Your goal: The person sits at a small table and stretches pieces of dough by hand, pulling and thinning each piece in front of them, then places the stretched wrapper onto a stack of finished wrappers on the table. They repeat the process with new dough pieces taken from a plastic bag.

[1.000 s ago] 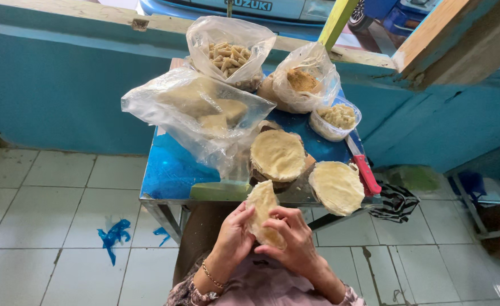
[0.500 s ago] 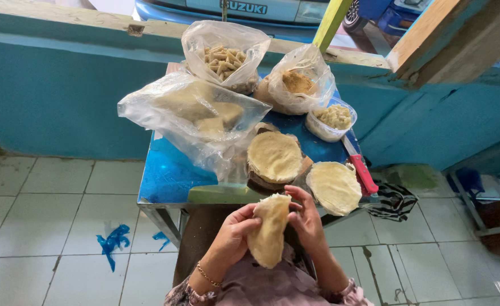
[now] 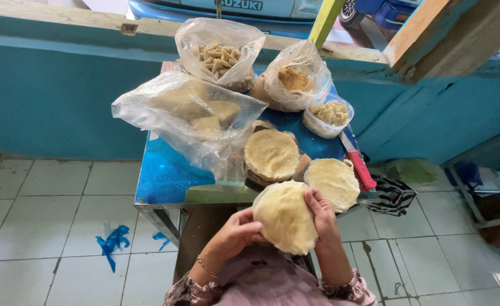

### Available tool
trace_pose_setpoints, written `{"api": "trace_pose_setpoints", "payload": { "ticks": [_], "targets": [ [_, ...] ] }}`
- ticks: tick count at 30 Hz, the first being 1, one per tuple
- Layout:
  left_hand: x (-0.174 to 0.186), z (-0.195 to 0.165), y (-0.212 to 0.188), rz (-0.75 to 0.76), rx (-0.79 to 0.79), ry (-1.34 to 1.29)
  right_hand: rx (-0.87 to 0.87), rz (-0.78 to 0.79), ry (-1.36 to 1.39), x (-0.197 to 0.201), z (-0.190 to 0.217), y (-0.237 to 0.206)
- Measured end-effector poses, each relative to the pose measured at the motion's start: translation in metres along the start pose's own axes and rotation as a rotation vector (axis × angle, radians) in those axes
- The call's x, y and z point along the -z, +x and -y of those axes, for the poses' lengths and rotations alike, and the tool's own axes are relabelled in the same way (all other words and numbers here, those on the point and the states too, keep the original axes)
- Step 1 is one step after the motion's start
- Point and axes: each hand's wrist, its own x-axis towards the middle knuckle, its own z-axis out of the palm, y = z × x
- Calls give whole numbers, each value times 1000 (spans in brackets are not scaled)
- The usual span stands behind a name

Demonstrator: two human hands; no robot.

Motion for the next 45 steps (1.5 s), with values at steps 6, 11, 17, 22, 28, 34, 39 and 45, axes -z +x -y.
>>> {"api": "trace_pose_setpoints", "payload": {
  "ticks": [6, 11, 17, 22, 28, 34, 39, 45],
  "targets": [
    [-7, 6, -2, 69, 94, 129, 114, -74, 115, 14, -6, 0],
    [-7, 5, -3, 1, 50, 224, 110, -151, 49, 29, -14, -2],
    [-3, 13, -1, -74, -57, 315, 177, -79, -166, 13, -16, -8],
    [-13, 11, 1, -121, -254, 483, 721, -268, -1236, -21, -12, -29],
    [-42, -4, -9, -199, -382, 928, 506, 280, -1053, -41, 4, -56],
    [-41, -10, -13, -146, -374, 977, 419, 236, -904, -29, 3, -52],
    [-17, -4, -7, 5, -383, 643, 21, 92, -291, -14, -6, -42],
    [-22, 15, 6, -388, -153, 191, 89, 160, -444, -16, -28, -46]
  ]
}}
